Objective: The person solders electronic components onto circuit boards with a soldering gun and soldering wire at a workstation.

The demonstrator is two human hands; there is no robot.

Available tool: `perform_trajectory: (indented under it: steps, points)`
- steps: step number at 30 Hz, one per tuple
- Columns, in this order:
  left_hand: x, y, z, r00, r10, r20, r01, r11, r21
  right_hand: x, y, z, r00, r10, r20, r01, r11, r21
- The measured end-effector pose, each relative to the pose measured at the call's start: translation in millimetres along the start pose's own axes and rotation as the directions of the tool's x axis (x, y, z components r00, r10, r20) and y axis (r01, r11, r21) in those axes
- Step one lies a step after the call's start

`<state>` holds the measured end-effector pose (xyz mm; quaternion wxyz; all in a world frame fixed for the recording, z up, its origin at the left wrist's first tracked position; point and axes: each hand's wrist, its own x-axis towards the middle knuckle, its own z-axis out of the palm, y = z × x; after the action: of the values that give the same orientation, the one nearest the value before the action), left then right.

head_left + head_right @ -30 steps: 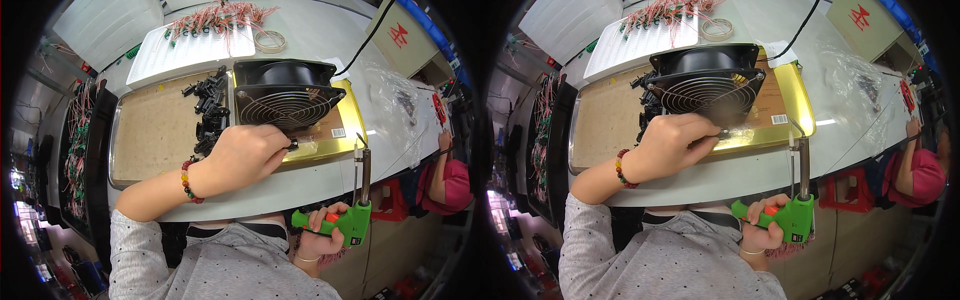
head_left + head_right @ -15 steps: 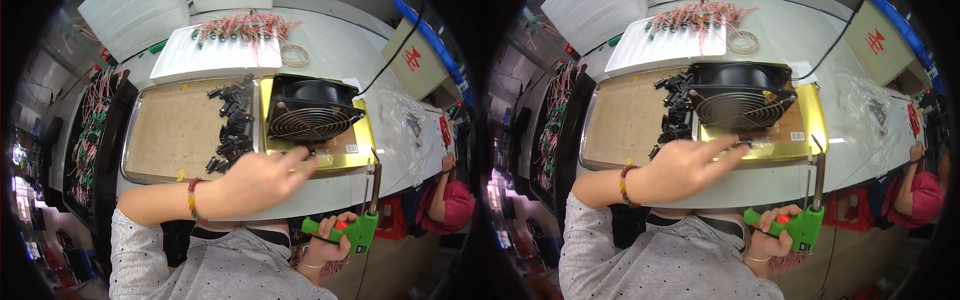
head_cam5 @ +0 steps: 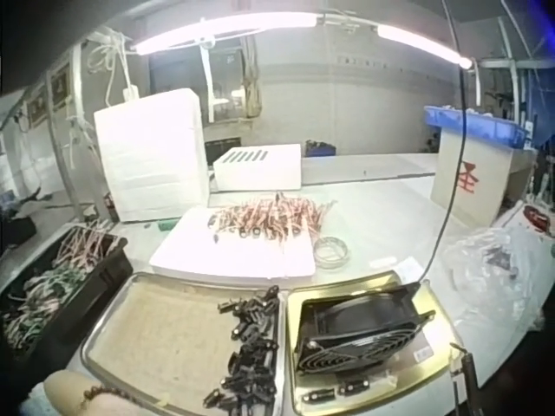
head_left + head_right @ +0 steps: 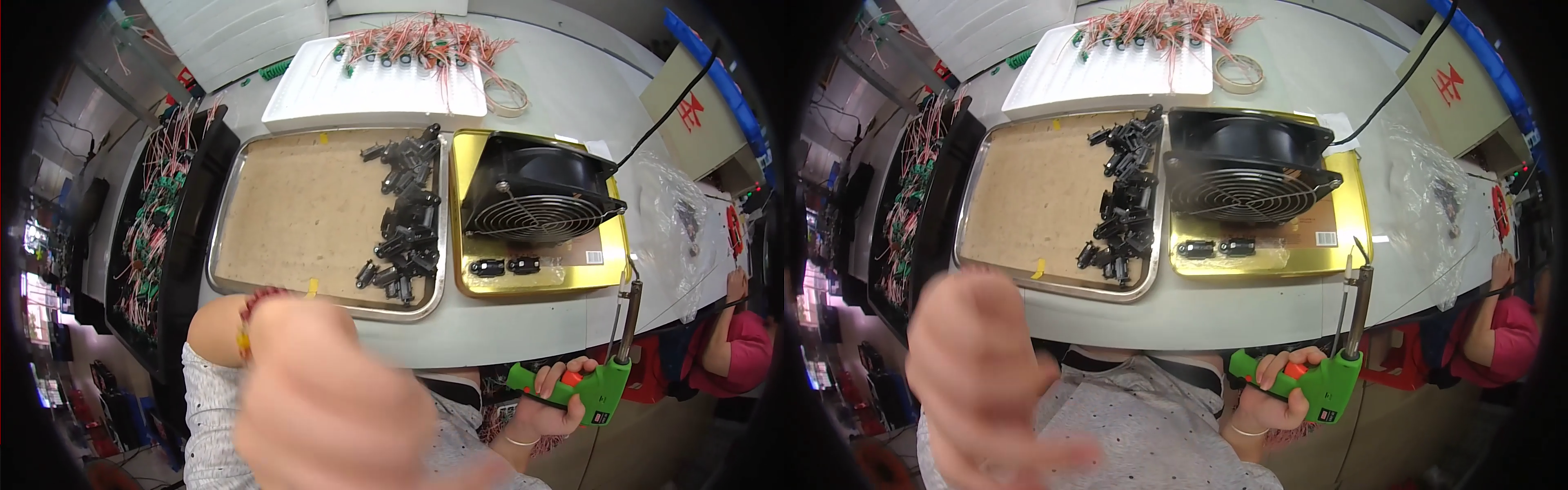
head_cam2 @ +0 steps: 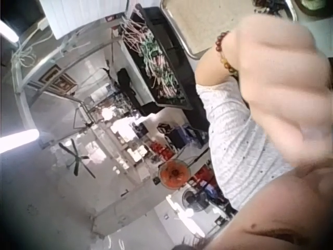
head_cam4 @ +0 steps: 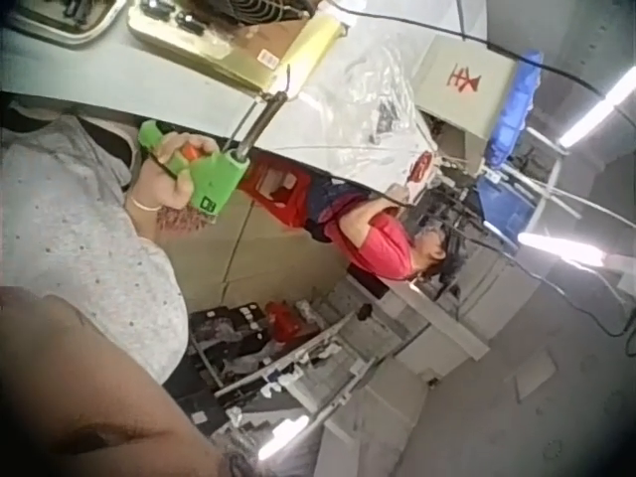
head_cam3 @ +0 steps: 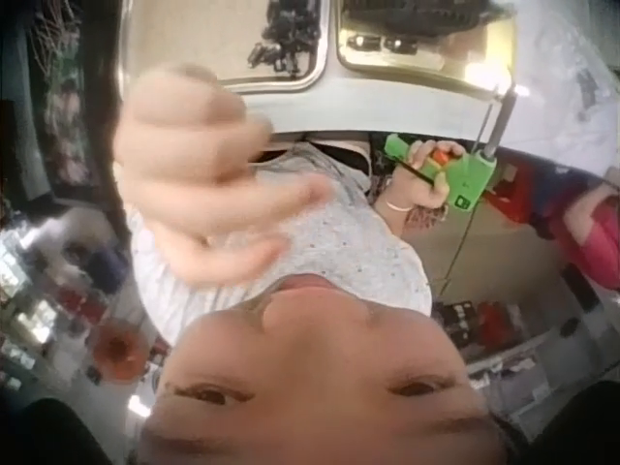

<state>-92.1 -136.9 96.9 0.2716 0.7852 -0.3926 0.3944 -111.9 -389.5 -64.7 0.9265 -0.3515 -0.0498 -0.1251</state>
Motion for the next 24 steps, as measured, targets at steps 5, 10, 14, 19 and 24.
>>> perform_trajectory:
  steps: [5,10,14,19,24]
  points:
    - [-17.4,-169.5,31.3,0.896,-0.443,-0.019,0.443,0.891,0.099,-6.4,-8.4,-11.7,0.992,-0.019,-0.128,0.009,0.997,-0.076]
    - [-68.0,-310.3,52.6,0.83,-0.558,0.007,0.45,0.677,0.583,-6.7,-12.5,-13.0,0.999,-0.011,-0.049,0.011,1.0,-0.007]
    - [-55.8,-341.9,73.7,0.792,-0.61,-0.029,0.444,0.542,0.713,-9.3,-21.1,-15.4,0.991,-0.052,-0.124,0.045,0.997,-0.057]
    - [-42.2,-354.8,70.1,0.781,-0.624,-0.029,0.412,0.48,0.775,-7.7,-23.8,-20.4,0.983,-0.079,-0.164,0.062,0.993,-0.105]
    - [-42.2,-371.0,38.2,0.557,-0.826,-0.092,0.689,0.397,0.606,-5.8,-18.3,-20.9,0.984,-0.047,-0.173,0.039,0.998,-0.049]
